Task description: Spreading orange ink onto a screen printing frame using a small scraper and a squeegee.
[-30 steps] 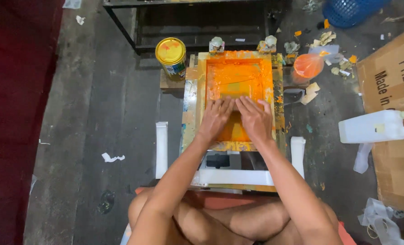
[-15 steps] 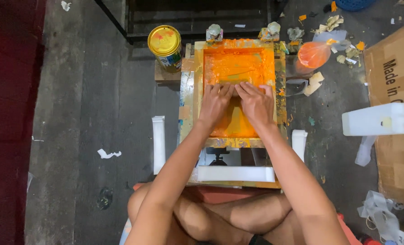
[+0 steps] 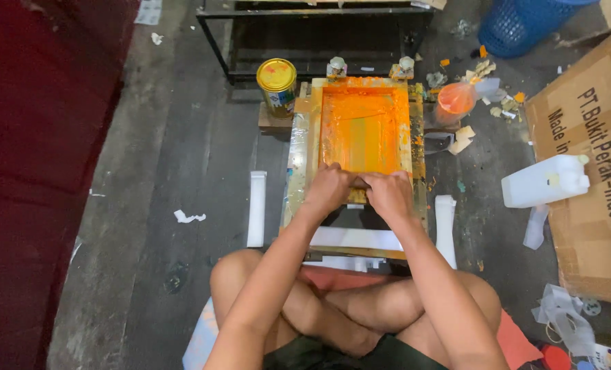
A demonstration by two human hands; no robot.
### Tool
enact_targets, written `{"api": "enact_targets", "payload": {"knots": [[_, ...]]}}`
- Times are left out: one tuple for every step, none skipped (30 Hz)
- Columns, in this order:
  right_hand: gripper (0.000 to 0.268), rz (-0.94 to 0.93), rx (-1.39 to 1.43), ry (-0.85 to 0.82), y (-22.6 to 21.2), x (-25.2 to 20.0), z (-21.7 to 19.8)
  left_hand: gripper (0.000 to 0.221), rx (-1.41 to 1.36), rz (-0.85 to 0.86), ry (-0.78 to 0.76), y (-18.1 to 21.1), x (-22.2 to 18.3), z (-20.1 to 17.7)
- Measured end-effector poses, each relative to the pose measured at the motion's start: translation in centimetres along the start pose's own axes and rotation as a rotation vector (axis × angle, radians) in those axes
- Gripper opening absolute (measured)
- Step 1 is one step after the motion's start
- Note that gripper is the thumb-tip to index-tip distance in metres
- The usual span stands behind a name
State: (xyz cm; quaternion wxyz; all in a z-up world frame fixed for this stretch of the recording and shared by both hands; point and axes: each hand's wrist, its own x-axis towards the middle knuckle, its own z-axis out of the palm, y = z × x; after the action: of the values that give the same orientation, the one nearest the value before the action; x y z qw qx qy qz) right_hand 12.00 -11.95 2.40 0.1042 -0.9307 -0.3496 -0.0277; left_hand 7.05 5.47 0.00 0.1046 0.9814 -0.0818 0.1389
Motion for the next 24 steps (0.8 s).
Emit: {"api": "enact_targets", "payload": {"knots": [[0.034,-0.006,-0.003,0.009,-0.2,-0.7,-0.2,0.003,0.006,0.0,0.009,-0.1,-0.6,0.8],[0.03,0.006,-0.006,-0.039,-0.4,-1.3,-0.5,0.005,0.012,0.02,-0.034,-0.3,-1.0,1.6],[0.027,0.022,-0.011,-0.086,-0.5,-2.0,-0.7,0.009,0.017,0.043,-0.077,-0.3,-1.4,2.4],[0.027,0.019,-0.015,-0.075,-0.4,-2.1,0.1,0.009,0.023,0.046,-0.067,-0.4,-1.5,2.9],[0.031,0.016,-0.005,-0.056,-0.2,-2.3,1.0,0.008,0.057,0.035,-0.116,-0.4,-1.5,3.5],[0.035,0.014,0.006,-0.037,0.0,-2.4,1.9,0.012,0.092,0.023,-0.165,-0.4,-1.6,4.1],[0.035,0.008,0.002,-0.025,-0.4,-2.5,1.5,0.012,0.099,0.023,-0.153,0.1,-1.8,3.4],[0.031,0.004,-0.007,-0.015,-0.7,-2.6,1.2,0.011,0.093,-0.017,-0.132,0.7,-2.0,2.8],[0.027,0.001,-0.015,-0.005,-0.9,-2.7,0.8,0.01,0.086,-0.055,-0.111,1.2,-2.2,2.2],[0.027,-0.004,-0.019,0.006,-0.9,-2.7,1.3,0.01,0.092,-0.055,-0.1,1.2,-2.3,2.2],[0.026,-0.005,-0.018,0.03,-0.8,-2.8,1.7,0.01,0.086,-0.04,-0.078,1.2,-2.5,2.2],[0.024,-0.006,-0.016,0.055,-0.7,-2.7,2.2,0.009,0.081,-0.025,-0.057,1.1,-2.5,2.3],[0.024,-0.006,-0.018,0.063,-0.9,-3.0,2.1,0.009,0.085,-0.021,-0.051,0.9,-2.5,2.9],[0.024,-0.019,-0.035,0.079,-1.0,-3.1,1.9,0.01,0.107,-0.015,-0.05,0.7,-2.5,3.6],[0.024,-0.03,-0.051,0.093,-1.2,-3.4,1.9,0.011,0.128,-0.009,-0.051,0.5,-2.5,4.3],[0.024,-0.027,-0.052,0.099,-1.1,-3.5,2.2,0.011,0.13,-0.004,-0.048,0.7,-2.6,4.3],[0.024,-0.036,-0.067,0.111,-1.0,-3.7,2.5,0.011,0.157,0.001,-0.013,0.8,-2.8,4.2],[0.024,-0.045,-0.081,0.123,-0.9,-3.8,2.8,0.011,0.184,0.007,0.023,1.0,-2.9,4.2],[0.024,-0.044,-0.081,0.125,-0.8,-3.8,3.4,0.011,0.185,0.009,0.024,1.1,-3.2,4.4],[0.024,-0.052,-0.126,0.141,-0.6,-3.9,4.1,0.011,0.201,0.018,0.086,1.2,-3.3,4.5],[0.024,-0.061,-0.172,0.156,-0.5,-3.8,4.8,0.014,0.217,0.026,0.148,1.3,-3.5,4.6],[0.024,-0.061,-0.172,0.157,-0.8,-4.0,4.3,0.014,0.218,0.027,0.149,1.3,-3.7,5.0],[0.026,-0.066,-0.162,0.153,-1.1,-4.3,3.9,0.014,0.248,0.03,0.185,1.3,-3.9,5.4],[0.029,-0.071,-0.151,0.148,-1.3,-4.6,3.5,0.015,0.278,0.033,0.22,1.3,-4.0,5.8]]}}
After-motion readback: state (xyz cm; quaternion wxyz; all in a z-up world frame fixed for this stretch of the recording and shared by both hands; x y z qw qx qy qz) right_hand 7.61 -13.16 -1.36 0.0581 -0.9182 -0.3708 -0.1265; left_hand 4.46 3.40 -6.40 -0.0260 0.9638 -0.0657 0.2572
